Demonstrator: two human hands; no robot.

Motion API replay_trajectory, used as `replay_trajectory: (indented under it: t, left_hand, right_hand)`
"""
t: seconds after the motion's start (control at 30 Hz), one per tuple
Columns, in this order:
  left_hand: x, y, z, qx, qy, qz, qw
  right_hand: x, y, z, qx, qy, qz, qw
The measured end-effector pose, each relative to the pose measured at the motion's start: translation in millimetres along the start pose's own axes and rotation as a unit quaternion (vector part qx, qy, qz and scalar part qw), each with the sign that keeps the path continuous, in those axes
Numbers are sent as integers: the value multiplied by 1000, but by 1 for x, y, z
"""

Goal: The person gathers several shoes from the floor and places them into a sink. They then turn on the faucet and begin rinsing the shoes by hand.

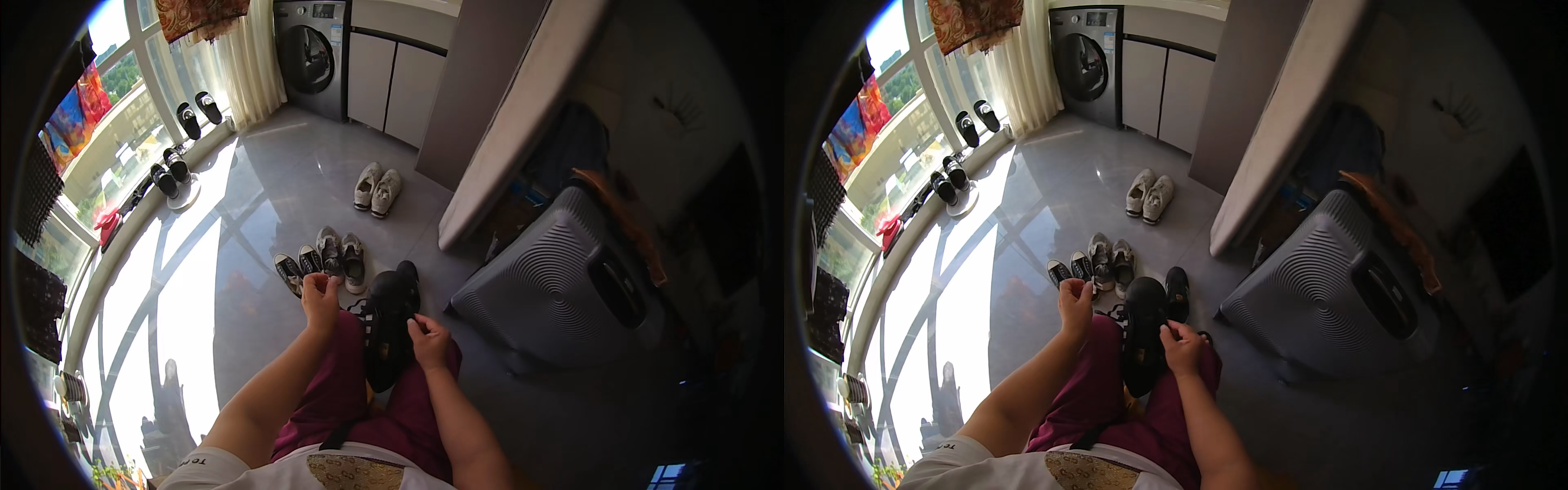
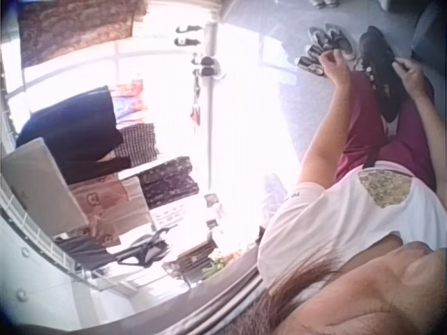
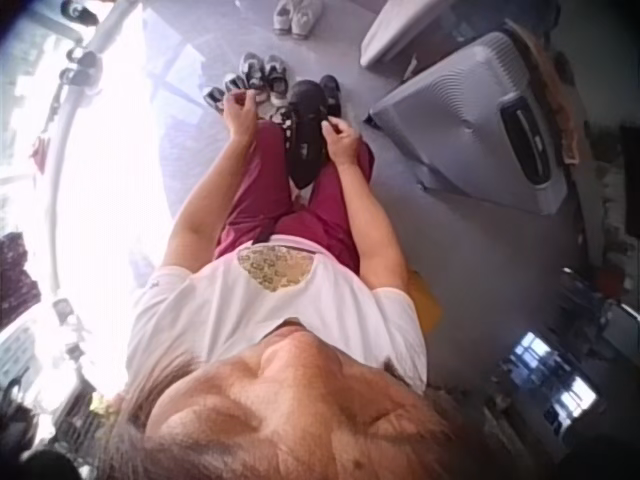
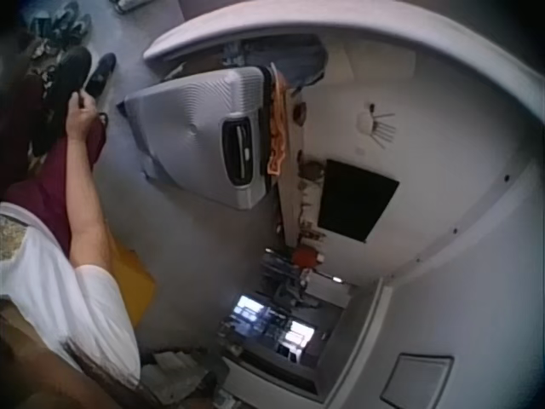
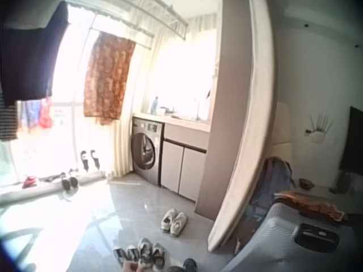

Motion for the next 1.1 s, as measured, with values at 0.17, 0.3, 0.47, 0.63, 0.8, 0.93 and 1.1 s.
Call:
replay_trajectory:
  t: [0.17,0.3,0.47,0.63,0.8,0.93,1.1]
  left_hand:
    - [55,40,-50,-261,-286,-140,911]
    - [69,41,-56,-356,-217,-220,882]
    - [74,32,-62,-318,-191,-259,892]
    - [89,45,-62,-301,-171,-346,872]
    - [91,44,-62,-286,-169,-366,869]
    - [93,56,-61,-270,-191,-378,865]
    - [93,58,-63,-270,-203,-369,866]
  right_hand:
    - [-1,10,6,9,2,-7,1000]
    - [1,3,0,4,8,16,1000]
    - [-3,-14,1,37,-6,-36,999]
    - [11,-96,-31,277,41,259,924]
    - [5,-112,-49,380,31,325,866]
    - [4,-121,-58,392,11,364,845]
    - [7,-114,-70,404,-28,404,820]
Point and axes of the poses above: each hand's wrist, its own x-axis away from the middle knuckle, its own z-axis out of the back of the hand, y = z × x, the point moved 9 cm from there along -x, towards the middle knuckle
